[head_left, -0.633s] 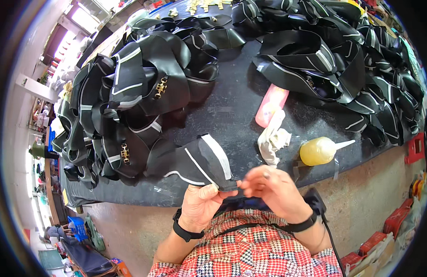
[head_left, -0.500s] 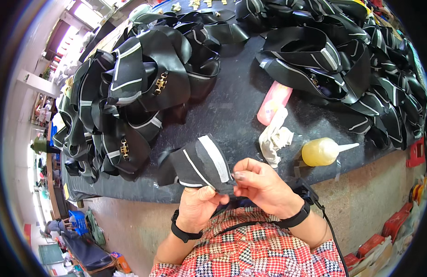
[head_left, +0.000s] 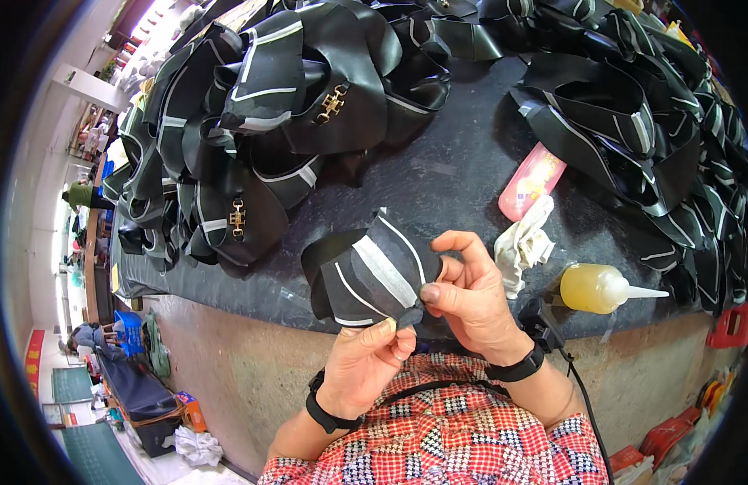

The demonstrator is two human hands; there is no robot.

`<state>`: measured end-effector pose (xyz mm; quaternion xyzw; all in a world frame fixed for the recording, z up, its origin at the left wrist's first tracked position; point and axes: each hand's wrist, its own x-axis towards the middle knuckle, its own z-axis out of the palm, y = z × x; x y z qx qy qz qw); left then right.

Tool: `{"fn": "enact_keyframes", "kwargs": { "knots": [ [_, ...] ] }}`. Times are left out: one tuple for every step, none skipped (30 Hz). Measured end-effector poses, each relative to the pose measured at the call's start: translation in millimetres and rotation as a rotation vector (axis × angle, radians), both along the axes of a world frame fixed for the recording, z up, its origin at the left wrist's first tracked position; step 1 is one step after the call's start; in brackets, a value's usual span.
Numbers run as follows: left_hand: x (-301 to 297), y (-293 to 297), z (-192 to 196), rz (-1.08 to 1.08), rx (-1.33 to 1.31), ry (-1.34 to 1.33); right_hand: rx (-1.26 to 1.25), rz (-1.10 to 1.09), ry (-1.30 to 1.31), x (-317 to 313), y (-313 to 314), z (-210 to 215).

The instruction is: The person applies glue to the edges of a shoe upper from a bottle, presses the edges together by hand, and wipes the seams with a cloth. They repeat this process on several uppers, moving finished pieces aside to reach more from the pile.

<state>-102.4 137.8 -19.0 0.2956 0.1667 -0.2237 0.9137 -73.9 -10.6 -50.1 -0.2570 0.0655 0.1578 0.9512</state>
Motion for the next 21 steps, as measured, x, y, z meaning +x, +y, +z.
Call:
{"fn": "enact_keyframes", "kwargs": {
  "knots": [
    [-2,1,-1,0.011,-0.034,0.029,-0.154,-0.068,-0.132,0,2,-7],
    [-3,2,-2,0.021,-0.067,0.058,-0.309,-0.138,-0.264,0,3,-11],
    [-2,1,-1,0.021,-0.066,0.059,-0.409,-0.172,-0.338,-1,3,-6],
    [-1,0,1,0.032,-0.047,0.033,-0.408,-0.172,-0.337,0,4,-7],
    [0,-1,2,0.043,-0.028,0.008,-0.370,-0.171,-0.350,0,5,-8],
    [0,-2,2,0.038,-0.029,0.008,-0.333,-0.173,-0.364,1,5,-8],
    [1,-2,1,0.009,-0.014,-0.008,-0.335,-0.177,-0.363,1,4,-9],
    [2,-2,0,-0.021,0.000,-0.023,-0.297,-0.164,-0.365,1,4,-12],
    [2,-1,-1,-0.026,-0.001,-0.021,-0.258,-0.151,-0.365,-1,3,-14],
    [2,0,-2,-0.046,-0.024,-0.014,-0.261,-0.155,-0.361,-2,3,-16],
    [2,0,-3,-0.066,-0.047,-0.007,-0.256,-0.163,-0.353,-4,3,-17],
    [3,-2,-2,-0.073,-0.050,-0.004,-0.252,-0.173,-0.344,-5,3,-17],
    [3,-6,1,-0.022,-0.034,0.031,-0.256,-0.179,-0.341,-6,4,-15],
    [4,-8,2,0.028,-0.018,0.066,-0.356,-0.279,-0.341,-7,6,-11],
    [4,-7,1,0.025,-0.018,0.070,-0.452,-0.376,-0.338,-9,10,-9],
    [5,-5,-2,0.032,0.005,0.057,-0.453,-0.378,-0.334,-9,15,-11],
    [6,-4,-4,0.041,0.029,0.044,-0.694,-0.534,-0.473,-9,20,-17],
    [7,-3,-5,0.039,0.028,0.046,-0.938,-0.688,-0.613,-9,23,-21],
    [7,-3,-5,0.038,-0.014,0.070,-0.997,-0.641,-0.731,-7,20,-24],
    [7,-2,-6,0.038,-0.056,0.093,-0.997,-0.640,-0.730,-6,21,-23],
    [7,-4,-5,0.062,-0.074,0.099,-0.998,-0.661,-0.711,-4,24,-22]
  ]
}}
